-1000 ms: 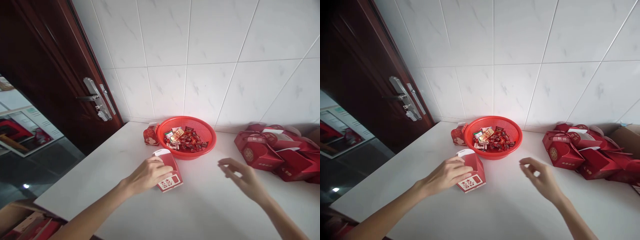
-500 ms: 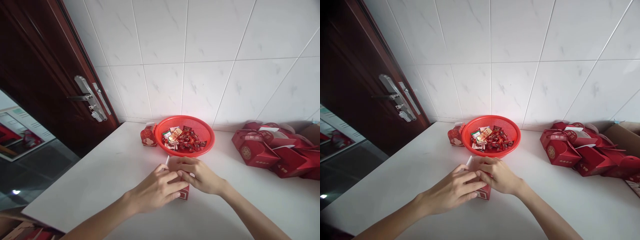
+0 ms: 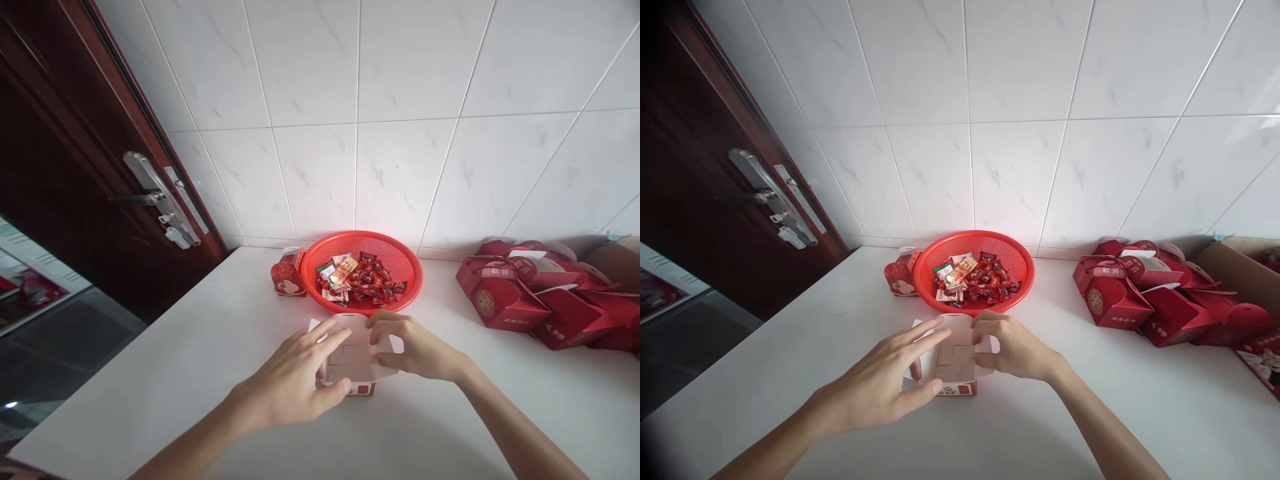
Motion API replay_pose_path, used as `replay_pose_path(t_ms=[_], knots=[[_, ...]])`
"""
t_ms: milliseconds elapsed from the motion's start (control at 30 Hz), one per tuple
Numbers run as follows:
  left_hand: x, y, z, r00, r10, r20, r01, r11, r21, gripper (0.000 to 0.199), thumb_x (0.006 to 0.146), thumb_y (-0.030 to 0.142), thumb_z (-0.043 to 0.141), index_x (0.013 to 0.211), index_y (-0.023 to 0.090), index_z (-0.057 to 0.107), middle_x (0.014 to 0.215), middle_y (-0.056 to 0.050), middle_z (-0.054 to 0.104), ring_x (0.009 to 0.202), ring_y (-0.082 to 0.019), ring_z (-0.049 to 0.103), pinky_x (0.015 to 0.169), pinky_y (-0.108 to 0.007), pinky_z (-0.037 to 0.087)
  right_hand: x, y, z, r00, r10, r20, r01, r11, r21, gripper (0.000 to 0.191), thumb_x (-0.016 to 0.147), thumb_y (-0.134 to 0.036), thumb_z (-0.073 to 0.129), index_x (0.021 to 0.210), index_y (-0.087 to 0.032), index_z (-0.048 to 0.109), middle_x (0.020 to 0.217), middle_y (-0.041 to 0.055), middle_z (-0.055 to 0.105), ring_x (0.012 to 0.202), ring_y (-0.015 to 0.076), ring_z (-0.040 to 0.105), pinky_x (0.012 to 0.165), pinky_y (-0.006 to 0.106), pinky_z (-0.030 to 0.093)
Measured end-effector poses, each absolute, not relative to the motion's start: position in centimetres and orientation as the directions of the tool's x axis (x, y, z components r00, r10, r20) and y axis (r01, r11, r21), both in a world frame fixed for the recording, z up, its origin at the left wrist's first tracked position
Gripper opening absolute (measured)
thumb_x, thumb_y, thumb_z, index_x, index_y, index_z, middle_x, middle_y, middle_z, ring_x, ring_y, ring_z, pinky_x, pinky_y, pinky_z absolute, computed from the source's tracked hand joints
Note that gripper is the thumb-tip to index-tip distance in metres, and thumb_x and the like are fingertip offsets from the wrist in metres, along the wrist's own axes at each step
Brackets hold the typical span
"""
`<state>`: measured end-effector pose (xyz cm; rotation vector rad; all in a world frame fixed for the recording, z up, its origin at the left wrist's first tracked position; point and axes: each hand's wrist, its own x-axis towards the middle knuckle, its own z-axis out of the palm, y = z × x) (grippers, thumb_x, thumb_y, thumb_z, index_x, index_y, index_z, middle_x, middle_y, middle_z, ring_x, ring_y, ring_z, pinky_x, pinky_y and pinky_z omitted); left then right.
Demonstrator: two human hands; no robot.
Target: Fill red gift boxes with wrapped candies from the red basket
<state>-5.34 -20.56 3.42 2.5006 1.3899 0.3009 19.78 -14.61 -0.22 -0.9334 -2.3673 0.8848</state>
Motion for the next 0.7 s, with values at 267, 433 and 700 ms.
replay_pose_path(t_ms=[267,433,700], knots=[[-4.9,-19.1,6.7,0.623,0.774,-0.109,0.726,-0.521,0.448,0.055,0.084,0.045,0.068,0.138,0.035,0.06,0.141,-0.005,0.061,0.099,-0.025,0.071,0.079,-0.03,0.055,20.4,-14.0,1.4,-0.671,0.665,0.328,0.282,0.638,-0.717,0.017,0.092,-0.036,0.068,0.094,-0.02,0.071,0.111,0.0102,0.072,0.091,0.0206,0.068,0.081,0.033,0.056],[-5.1,-13.1,9.5,0.609,0.782,0.133,0.623,-0.576,0.529,0.038,0.093,0.042,0.059,0.124,0.025,0.07,0.122,-0.004,0.073,0.104,-0.021,0.069,0.094,-0.03,0.052,21.7,-11.7,5.1,-0.406,0.772,0.49,0.233,0.605,-0.761,0.03,0.091,-0.047,0.066,0.082,-0.019,0.073,0.095,0.0089,0.075,0.088,0.0226,0.069,0.077,0.032,0.055],[-1.6,0.0,5.4,0.572,0.733,-0.367,0.818,-0.478,0.32,0.051,0.071,0.042,0.076,0.118,0.023,0.071,0.124,-0.008,0.072,0.107,-0.028,0.067,0.083,-0.03,0.051,20.0,-5.9,4.7,-0.039,0.912,0.408,0.109,0.41,-0.906,0.044,0.075,-0.062,0.072,0.068,-0.019,0.068,0.066,0.0045,0.068,0.065,0.0183,0.062,0.068,0.032,0.054]])
